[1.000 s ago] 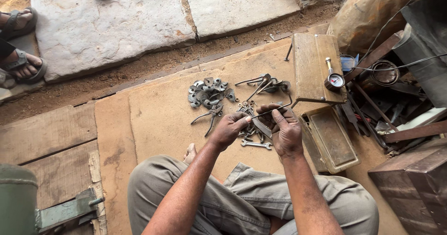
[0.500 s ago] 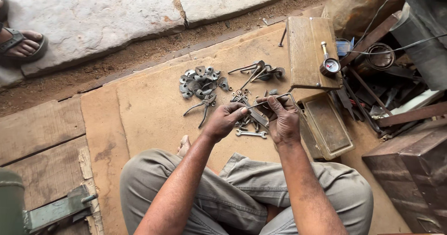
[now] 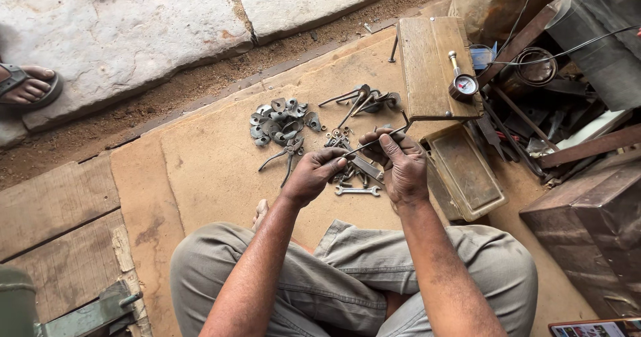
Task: The person manipulates small metal mechanical components and fasteners by hand, using pliers and a wrench to assemble or disassemble a small metal assembly on a piece of cardboard.
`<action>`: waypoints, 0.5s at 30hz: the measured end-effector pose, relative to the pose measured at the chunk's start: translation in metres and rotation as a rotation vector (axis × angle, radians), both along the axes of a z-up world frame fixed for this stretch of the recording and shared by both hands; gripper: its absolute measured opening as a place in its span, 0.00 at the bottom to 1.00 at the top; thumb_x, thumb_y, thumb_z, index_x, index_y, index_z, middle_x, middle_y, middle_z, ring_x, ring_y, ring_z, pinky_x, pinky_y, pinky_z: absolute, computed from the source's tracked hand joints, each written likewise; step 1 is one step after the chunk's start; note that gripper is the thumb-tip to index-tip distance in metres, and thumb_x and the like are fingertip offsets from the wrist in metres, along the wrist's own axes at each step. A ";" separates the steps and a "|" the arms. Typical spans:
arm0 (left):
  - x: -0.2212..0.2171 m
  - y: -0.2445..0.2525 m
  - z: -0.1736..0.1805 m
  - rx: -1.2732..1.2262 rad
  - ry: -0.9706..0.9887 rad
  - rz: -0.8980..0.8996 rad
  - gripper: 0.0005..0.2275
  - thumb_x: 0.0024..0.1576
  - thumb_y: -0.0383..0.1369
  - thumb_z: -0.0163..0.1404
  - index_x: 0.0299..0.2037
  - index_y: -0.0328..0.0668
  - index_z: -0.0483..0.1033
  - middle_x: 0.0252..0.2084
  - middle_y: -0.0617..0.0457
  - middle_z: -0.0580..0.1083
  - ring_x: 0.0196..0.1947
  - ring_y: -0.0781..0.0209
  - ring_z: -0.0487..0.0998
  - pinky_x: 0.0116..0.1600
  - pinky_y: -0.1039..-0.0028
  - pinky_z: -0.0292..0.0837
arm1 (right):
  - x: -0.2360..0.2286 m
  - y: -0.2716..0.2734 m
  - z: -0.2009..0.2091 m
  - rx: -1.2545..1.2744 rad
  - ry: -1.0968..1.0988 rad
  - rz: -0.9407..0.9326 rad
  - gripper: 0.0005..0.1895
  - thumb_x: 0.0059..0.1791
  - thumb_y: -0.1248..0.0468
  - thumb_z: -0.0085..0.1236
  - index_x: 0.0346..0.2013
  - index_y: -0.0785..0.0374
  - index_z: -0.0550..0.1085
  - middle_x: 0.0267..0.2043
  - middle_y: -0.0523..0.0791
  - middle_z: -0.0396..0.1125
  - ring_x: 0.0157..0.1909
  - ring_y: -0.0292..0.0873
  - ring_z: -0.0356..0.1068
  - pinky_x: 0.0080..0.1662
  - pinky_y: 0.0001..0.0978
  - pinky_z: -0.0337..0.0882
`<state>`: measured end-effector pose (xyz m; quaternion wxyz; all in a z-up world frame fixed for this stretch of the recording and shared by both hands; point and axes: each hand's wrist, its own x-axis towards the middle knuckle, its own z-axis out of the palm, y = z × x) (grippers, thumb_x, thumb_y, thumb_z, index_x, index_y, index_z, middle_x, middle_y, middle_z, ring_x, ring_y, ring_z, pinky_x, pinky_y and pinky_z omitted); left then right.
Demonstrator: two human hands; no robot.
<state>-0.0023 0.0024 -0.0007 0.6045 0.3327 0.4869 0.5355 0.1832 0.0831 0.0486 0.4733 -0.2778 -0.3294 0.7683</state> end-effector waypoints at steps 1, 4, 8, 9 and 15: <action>0.000 -0.001 0.000 0.004 0.024 -0.006 0.13 0.64 0.30 0.53 0.57 0.34 0.78 0.42 0.56 0.79 0.40 0.73 0.77 0.46 0.81 0.74 | 0.001 0.000 0.001 -0.007 0.000 0.000 0.06 0.56 0.70 0.53 0.45 0.66 0.76 0.43 0.52 0.75 0.48 0.50 0.78 0.51 0.45 0.81; -0.001 -0.001 0.002 0.008 0.061 -0.018 0.14 0.64 0.30 0.53 0.57 0.35 0.78 0.43 0.56 0.79 0.40 0.72 0.77 0.47 0.80 0.74 | 0.002 0.001 0.001 0.022 0.010 0.018 0.06 0.56 0.70 0.53 0.46 0.65 0.76 0.44 0.52 0.75 0.49 0.51 0.78 0.52 0.46 0.81; -0.002 -0.001 0.004 -0.007 0.038 -0.013 0.14 0.63 0.30 0.52 0.58 0.36 0.78 0.45 0.55 0.80 0.43 0.72 0.78 0.49 0.80 0.76 | 0.004 0.000 0.000 0.072 0.007 0.039 0.06 0.56 0.69 0.53 0.47 0.65 0.76 0.45 0.52 0.75 0.50 0.51 0.78 0.52 0.46 0.81; -0.001 0.000 0.004 -0.010 0.034 -0.011 0.14 0.63 0.30 0.52 0.58 0.36 0.78 0.45 0.55 0.80 0.43 0.71 0.79 0.50 0.80 0.76 | 0.004 0.002 0.000 0.076 -0.003 0.041 0.06 0.56 0.69 0.53 0.47 0.65 0.76 0.45 0.52 0.75 0.50 0.50 0.78 0.52 0.46 0.81; 0.001 0.001 0.003 -0.012 0.017 0.004 0.14 0.64 0.29 0.52 0.58 0.35 0.78 0.46 0.53 0.80 0.43 0.70 0.78 0.49 0.79 0.76 | 0.001 0.002 -0.007 0.091 -0.075 -0.036 0.06 0.56 0.68 0.57 0.48 0.65 0.76 0.44 0.49 0.74 0.47 0.45 0.77 0.49 0.44 0.82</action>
